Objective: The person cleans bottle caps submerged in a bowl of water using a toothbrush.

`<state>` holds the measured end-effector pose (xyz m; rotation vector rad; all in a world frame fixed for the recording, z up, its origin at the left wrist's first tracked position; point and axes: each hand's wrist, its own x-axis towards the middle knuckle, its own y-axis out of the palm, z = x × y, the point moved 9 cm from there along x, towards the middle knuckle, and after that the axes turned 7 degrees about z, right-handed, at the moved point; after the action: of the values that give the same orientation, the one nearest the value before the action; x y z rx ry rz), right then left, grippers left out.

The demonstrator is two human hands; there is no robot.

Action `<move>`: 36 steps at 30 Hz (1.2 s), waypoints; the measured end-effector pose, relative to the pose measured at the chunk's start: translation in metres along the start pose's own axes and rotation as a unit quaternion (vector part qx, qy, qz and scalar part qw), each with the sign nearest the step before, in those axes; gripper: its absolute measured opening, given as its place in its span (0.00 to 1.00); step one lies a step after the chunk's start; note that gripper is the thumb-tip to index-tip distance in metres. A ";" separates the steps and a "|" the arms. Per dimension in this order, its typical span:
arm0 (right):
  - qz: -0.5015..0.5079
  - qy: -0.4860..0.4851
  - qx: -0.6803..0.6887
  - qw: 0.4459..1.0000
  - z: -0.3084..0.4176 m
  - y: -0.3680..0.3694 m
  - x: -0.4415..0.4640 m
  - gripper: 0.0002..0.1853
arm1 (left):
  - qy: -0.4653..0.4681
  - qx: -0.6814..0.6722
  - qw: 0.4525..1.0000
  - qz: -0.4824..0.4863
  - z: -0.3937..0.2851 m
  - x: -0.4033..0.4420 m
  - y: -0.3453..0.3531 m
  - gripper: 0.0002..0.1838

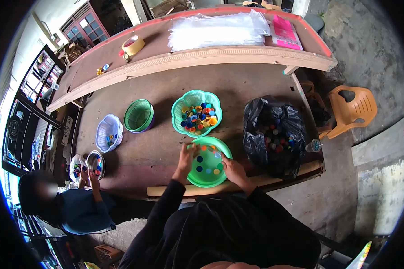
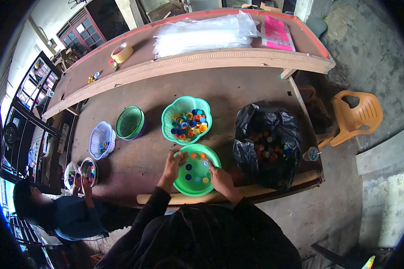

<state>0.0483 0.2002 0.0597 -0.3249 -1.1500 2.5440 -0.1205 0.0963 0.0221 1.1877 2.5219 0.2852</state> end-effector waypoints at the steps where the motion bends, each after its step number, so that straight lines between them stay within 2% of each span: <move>1: -0.013 -0.013 0.009 1.000 -0.002 0.001 0.000 0.23 | 0.054 -0.001 0.998 0.012 -0.022 0.012 0.003 0.15; 2: -0.014 -0.010 0.009 1.000 -0.004 0.000 0.000 0.23 | 0.108 -0.003 0.994 0.025 -0.043 0.023 0.007 0.14; 4: -0.003 0.005 0.036 0.999 -0.008 0.000 -0.001 0.22 | 0.185 0.223 0.957 -0.029 -0.070 0.049 0.005 0.16; 5: -0.004 0.009 0.038 0.999 -0.011 0.000 -0.001 0.22 | 0.224 0.346 0.907 -0.089 -0.079 0.055 0.000 0.16; 6: -0.002 0.023 0.057 0.998 -0.018 0.000 -0.001 0.22 | 0.223 0.347 0.907 -0.086 -0.080 0.055 0.004 0.16; 8: -0.005 0.040 0.078 0.996 -0.028 -0.003 0.001 0.22 | 0.238 0.559 0.786 -0.113 -0.086 0.046 0.026 0.15; 9: -0.028 0.029 0.076 0.996 -0.026 -0.011 -0.001 0.22 | 0.283 0.537 0.787 -0.112 -0.089 0.032 0.043 0.13; 10: -0.051 0.018 0.074 0.996 -0.024 -0.018 -0.001 0.21 | 0.131 0.458 0.877 -0.067 -0.049 0.042 0.029 0.11; 11: -0.054 0.021 0.077 0.995 -0.026 -0.018 0.000 0.21 | 0.163 0.508 0.845 -0.034 -0.017 0.043 0.021 0.10; 12: -0.047 0.026 0.069 0.996 -0.028 -0.016 0.000 0.22 | 0.189 0.580 0.791 -0.043 -0.019 0.025 0.035 0.11; 14: -0.040 0.033 0.062 0.997 -0.031 -0.012 0.003 0.22 | 0.231 0.627 0.744 -0.020 -0.009 0.014 0.047 0.14; 15: -0.033 0.027 0.056 0.998 -0.029 -0.008 0.004 0.22 | 0.229 0.627 0.744 -0.019 -0.004 0.012 0.048 0.14; 17: -0.021 0.021 0.050 0.998 -0.028 -0.002 0.005 0.22 | 0.146 0.568 0.809 -0.037 0.011 0.016 0.033 0.13; 21: 0.016 0.005 0.043 0.999 -0.022 0.008 0.006 0.22 | 0.106 0.557 0.822 -0.044 0.038 0.024 0.011 0.12; 23: 0.032 0.006 0.029 0.999 -0.023 0.014 0.007 0.23 | 0.028 0.516 0.855 -0.034 0.049 0.024 0.002 0.11; 24: 0.024 0.005 0.029 0.999 -0.023 0.014 0.007 0.23 | 0.028 0.515 0.856 -0.035 0.043 0.022 0.006 0.11; 26: 0.017 0.004 0.028 0.999 -0.021 0.018 0.004 0.23 | -0.047 0.305 0.950 -0.047 0.048 0.013 0.001 0.12; 27: 0.005 -0.008 0.041 0.999 -0.015 0.015 0.002 0.24 | -0.046 0.304 0.950 -0.049 0.044 0.008 0.003 0.12; 29: -0.006 -0.026 0.050 0.998 -0.005 0.015 -0.001 0.24 | -0.034 0.104 0.994 -0.020 0.040 -0.003 0.011 0.14; 30: 0.014 -0.021 0.031 0.999 -0.005 0.021 -0.001 0.24 | -0.031 0.103 0.994 -0.021 0.038 -0.007 0.011 0.14; 32: 0.033 -0.018 0.008 0.999 -0.004 0.025 -0.001 0.25 | -0.065 -0.057 0.996 -0.036 0.045 -0.017 0.011 0.16; 34: -0.021 -0.011 0.005 1.000 -0.002 0.012 -0.003 0.26 | -0.073 -0.079 0.994 -0.025 0.052 -0.022 0.005 0.15; 36: 0.017 -0.039 -0.008 0.999 0.010 0.023 -0.006 0.26 | -0.082 -0.100 0.991 -0.016 0.059 -0.028 0.001 0.13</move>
<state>0.0455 0.1770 0.0495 -0.2536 -1.2041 2.5979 -0.0801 0.0777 -0.0263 1.0474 2.3069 0.4046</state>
